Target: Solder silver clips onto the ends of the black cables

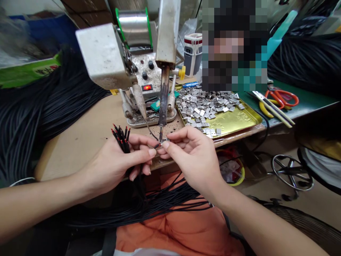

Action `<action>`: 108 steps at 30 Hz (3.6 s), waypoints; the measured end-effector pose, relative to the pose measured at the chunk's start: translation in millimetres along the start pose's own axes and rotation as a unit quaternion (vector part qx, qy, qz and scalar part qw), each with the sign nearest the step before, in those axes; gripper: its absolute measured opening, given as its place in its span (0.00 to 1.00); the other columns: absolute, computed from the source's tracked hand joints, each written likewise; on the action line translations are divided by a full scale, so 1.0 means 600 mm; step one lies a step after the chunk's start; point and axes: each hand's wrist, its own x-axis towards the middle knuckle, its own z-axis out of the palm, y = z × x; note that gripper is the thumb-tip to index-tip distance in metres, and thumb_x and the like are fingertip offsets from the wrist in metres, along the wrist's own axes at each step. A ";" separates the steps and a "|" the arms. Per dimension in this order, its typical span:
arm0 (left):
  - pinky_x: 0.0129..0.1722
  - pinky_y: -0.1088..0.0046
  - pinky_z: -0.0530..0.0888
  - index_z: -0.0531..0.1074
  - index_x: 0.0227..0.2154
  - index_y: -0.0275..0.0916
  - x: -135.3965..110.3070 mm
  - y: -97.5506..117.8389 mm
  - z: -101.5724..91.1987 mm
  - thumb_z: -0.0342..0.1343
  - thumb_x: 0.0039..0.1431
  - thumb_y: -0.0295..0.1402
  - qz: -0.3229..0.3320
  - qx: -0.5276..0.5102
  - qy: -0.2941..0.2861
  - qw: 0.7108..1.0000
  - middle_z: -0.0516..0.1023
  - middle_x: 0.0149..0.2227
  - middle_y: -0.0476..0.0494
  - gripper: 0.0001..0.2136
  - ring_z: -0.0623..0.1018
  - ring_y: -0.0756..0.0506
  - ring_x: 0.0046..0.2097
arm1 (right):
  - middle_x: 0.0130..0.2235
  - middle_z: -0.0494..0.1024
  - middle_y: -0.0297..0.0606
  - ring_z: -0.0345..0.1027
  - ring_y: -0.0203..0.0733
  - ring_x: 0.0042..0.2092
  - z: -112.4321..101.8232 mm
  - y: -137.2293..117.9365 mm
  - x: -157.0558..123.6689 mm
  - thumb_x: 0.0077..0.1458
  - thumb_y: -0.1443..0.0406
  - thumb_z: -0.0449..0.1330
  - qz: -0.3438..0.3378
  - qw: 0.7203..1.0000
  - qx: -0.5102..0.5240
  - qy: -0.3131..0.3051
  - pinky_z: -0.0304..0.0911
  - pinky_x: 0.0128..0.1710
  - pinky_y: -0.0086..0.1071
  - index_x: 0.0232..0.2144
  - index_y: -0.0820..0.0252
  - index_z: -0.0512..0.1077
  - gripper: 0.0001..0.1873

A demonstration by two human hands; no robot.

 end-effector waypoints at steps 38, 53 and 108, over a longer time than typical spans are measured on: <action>0.15 0.83 0.68 0.78 0.43 0.34 -0.003 -0.006 -0.001 0.67 0.56 0.35 0.013 -0.033 -0.012 0.999 0.82 0.24 0.45 0.14 0.80 0.49 0.24 | 0.29 0.82 0.32 0.80 0.39 0.30 0.004 0.002 -0.007 0.52 0.67 0.71 -0.021 0.999 -0.009 0.028 0.80 0.34 0.31 0.32 0.55 0.76 0.07; 0.15 0.83 0.69 0.79 0.41 0.33 -0.005 -0.002 0.001 0.67 0.56 0.34 0.005 -0.018 -0.005 1.000 0.81 0.22 0.46 0.12 0.80 0.49 0.22 | 0.29 0.81 0.32 0.79 0.38 0.30 0.008 -0.002 -0.010 0.51 0.69 0.71 -0.037 0.997 -0.059 0.026 0.77 0.33 0.30 0.32 0.56 0.74 0.09; 0.21 0.81 0.70 0.79 0.26 0.34 -0.032 0.021 0.019 0.67 0.53 0.33 0.000 0.088 -0.026 0.996 0.78 0.21 0.48 0.07 0.73 0.52 0.23 | 0.31 0.84 0.33 0.76 0.36 0.32 -0.033 -0.069 -0.029 0.56 0.68 0.67 0.023 0.970 -0.206 -0.123 0.69 0.32 0.27 0.32 0.54 0.84 0.05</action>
